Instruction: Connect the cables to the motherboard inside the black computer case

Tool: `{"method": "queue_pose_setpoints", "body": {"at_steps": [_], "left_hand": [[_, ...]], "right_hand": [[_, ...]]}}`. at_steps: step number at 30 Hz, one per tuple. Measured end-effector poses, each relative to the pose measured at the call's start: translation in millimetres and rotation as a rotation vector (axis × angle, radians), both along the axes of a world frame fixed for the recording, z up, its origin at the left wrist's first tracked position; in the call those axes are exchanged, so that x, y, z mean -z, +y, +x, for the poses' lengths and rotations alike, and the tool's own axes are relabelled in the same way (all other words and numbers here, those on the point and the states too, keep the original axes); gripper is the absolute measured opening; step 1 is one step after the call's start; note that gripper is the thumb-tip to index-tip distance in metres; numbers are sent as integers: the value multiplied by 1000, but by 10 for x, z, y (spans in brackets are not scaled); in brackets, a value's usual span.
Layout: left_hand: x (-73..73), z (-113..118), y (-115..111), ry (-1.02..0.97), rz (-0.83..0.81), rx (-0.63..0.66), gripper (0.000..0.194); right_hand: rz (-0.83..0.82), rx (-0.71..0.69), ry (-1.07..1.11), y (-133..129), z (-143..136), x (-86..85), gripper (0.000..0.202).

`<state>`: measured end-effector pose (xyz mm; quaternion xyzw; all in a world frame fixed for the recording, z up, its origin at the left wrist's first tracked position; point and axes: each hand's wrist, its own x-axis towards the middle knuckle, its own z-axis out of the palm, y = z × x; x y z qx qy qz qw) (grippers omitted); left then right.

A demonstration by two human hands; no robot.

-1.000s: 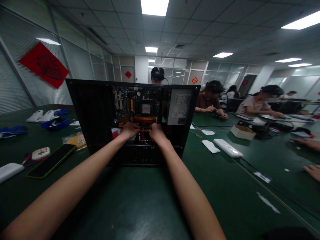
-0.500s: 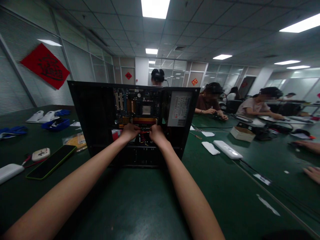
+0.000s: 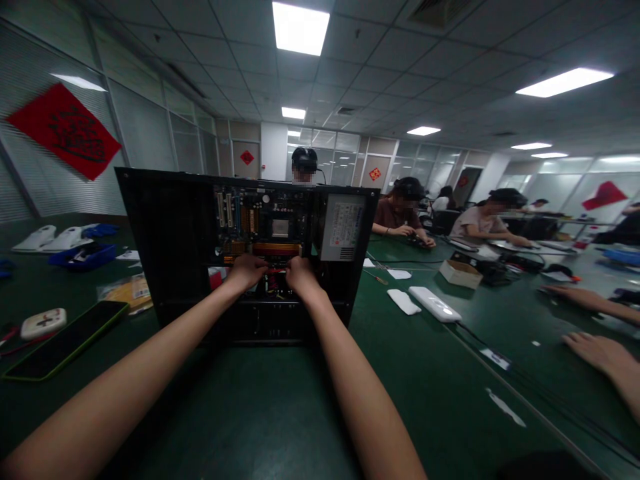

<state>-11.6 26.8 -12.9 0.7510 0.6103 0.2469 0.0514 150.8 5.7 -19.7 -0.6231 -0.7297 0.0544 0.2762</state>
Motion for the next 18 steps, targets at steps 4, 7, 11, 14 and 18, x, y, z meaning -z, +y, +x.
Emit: {"method": "queue_pose_setpoints", "body": {"at_steps": [4, 7, 11, 14, 18], "left_hand": [[4, 3, 17, -14, 17, 5, 27], [0, 5, 10, -2, 6, 1, 27], [-26, 9, -22, 65, -8, 24, 27], [-48, 14, -45, 84, -17, 20, 27], [-43, 11, -36, 83, 5, 13, 27]], "right_hand": [[0, -5, 2, 17, 2, 8, 22], [-7, -1, -8, -27, -5, -18, 22], [-19, -2, -30, -76, -13, -42, 21], [-9, 1, -41, -56, -8, -29, 21], [-23, 2, -56, -12, 4, -16, 23]]}}
